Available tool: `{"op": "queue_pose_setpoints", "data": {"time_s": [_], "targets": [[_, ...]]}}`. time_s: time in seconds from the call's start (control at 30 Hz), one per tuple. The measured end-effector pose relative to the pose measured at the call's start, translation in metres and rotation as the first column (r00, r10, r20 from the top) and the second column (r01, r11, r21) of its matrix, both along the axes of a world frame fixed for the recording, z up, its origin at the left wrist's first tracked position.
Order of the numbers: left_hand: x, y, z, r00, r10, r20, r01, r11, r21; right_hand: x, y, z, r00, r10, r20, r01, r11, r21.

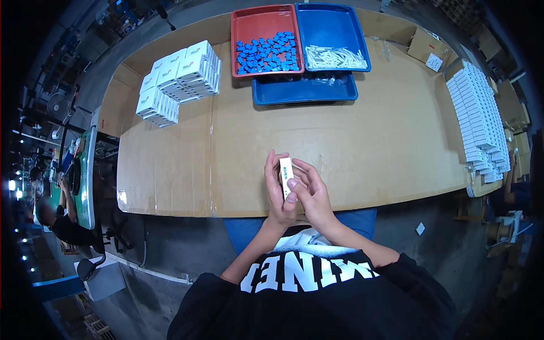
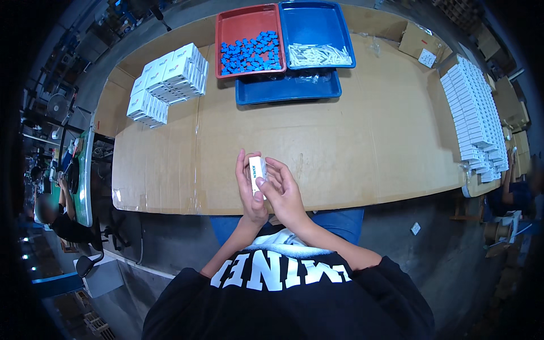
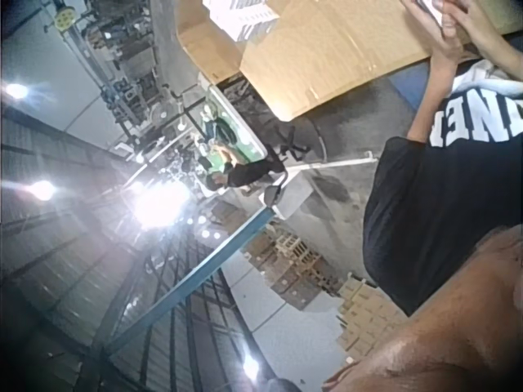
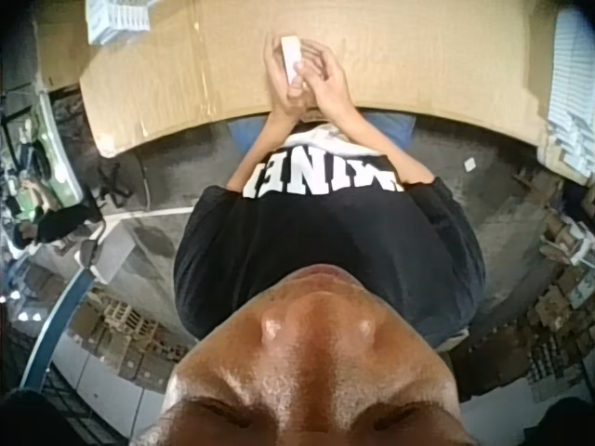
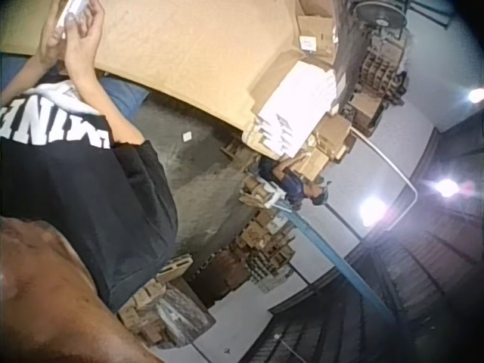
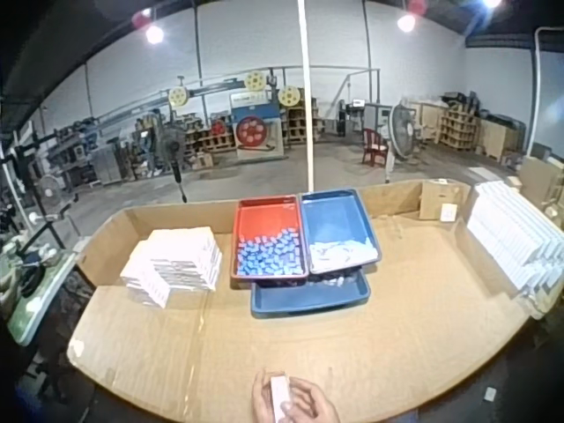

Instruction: The person assembles small electronic components into white retail boxes by hand at a workstation.

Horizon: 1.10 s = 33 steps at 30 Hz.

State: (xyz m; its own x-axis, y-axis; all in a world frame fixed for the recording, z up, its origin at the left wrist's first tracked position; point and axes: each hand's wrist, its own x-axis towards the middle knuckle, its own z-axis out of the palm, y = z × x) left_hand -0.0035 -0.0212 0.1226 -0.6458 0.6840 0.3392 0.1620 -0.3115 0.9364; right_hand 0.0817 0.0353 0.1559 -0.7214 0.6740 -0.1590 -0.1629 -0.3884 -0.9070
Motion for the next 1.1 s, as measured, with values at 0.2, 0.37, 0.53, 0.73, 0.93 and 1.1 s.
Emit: {"op": "queue_pose_setpoints", "data": {"time_s": [0.2,0.37,0.53,0.73,0.93,1.1], "targets": [[-0.005,0.002,-0.012,0.963,0.134,-0.232,-0.127,0.991,0.046,0.005,-0.006,0.014,0.999,0.03,-0.015,-0.03,0.999,0.01],[-0.005,0.003,-0.016,0.96,0.172,-0.22,-0.153,0.983,0.098,0.004,-0.011,0.012,0.999,0.052,0.0,-0.051,0.992,0.113],[0.003,0.006,-0.013,0.971,0.205,-0.123,-0.18,0.966,0.187,0.011,-0.014,0.011,0.999,0.052,0.016,-0.054,0.981,0.187],[0.006,0.006,-0.011,0.968,0.233,-0.096,-0.209,0.955,0.212,0.012,-0.017,0.013,0.999,0.046,0.016,-0.048,0.982,0.181],[0.01,0.003,-0.009,0.982,0.19,0.019,-0.191,0.964,0.187,0.013,-0.017,-0.001,1.0,0.02,0.018,-0.024,0.954,0.297],[0.005,0.0,-0.009,0.989,0.145,-0.042,-0.139,0.984,0.111,0.007,-0.011,0.0,0.999,0.039,0.011,-0.041,0.973,0.228]]}}
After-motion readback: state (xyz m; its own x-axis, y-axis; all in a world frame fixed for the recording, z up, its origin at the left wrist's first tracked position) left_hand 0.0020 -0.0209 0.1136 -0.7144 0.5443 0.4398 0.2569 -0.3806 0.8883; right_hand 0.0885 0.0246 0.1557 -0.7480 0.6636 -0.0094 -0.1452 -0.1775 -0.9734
